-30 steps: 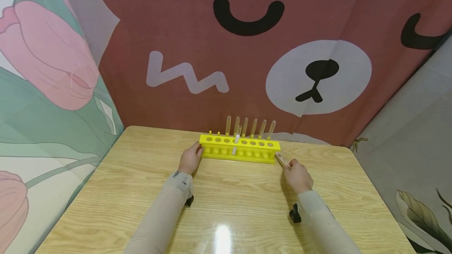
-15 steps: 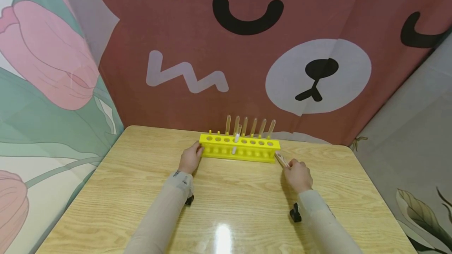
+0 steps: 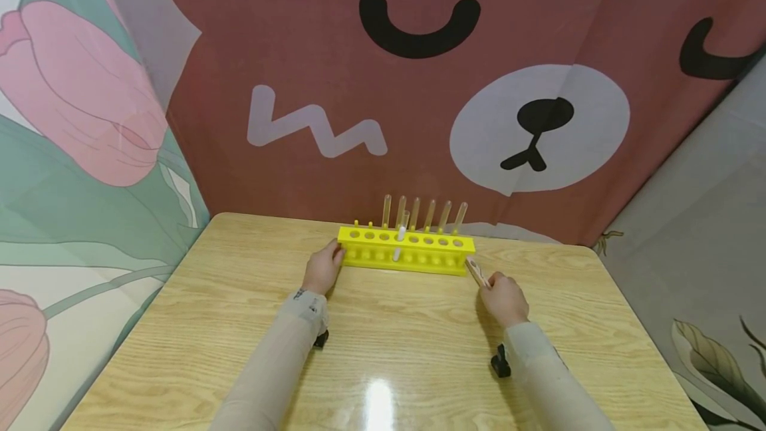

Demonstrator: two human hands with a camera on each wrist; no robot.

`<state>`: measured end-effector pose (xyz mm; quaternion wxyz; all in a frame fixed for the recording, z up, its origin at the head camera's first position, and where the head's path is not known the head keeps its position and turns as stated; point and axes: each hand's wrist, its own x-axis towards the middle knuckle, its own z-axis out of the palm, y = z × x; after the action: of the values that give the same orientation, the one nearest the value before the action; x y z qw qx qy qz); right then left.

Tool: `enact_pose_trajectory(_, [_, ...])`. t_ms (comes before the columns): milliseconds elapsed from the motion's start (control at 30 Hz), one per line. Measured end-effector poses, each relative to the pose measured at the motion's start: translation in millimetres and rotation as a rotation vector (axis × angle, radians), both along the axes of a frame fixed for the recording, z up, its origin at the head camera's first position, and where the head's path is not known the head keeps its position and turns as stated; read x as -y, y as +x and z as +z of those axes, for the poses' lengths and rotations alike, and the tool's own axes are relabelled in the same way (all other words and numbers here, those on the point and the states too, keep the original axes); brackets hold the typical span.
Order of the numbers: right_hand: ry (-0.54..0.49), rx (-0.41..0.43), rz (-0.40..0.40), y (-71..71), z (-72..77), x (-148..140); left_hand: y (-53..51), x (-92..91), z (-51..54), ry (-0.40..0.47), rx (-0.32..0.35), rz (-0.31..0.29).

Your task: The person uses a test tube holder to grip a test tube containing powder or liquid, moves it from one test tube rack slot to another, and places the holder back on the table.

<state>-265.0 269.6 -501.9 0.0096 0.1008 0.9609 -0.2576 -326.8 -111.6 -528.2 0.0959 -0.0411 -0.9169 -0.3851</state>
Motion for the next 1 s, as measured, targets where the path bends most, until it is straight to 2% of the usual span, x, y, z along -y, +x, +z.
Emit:
enact_pose_trajectory(500, [0.009,-0.006,0.008,-1.0,-0.2,1.9,-0.8,0.5,-1.5,-0.001,-0.028,-0.010])
enact_pose_trajectory(1000, [0.052,0.033,0.014,-0.6,-1.0,4.3,-2.6,0.0,-4.0,0.005,-0.001,0.002])
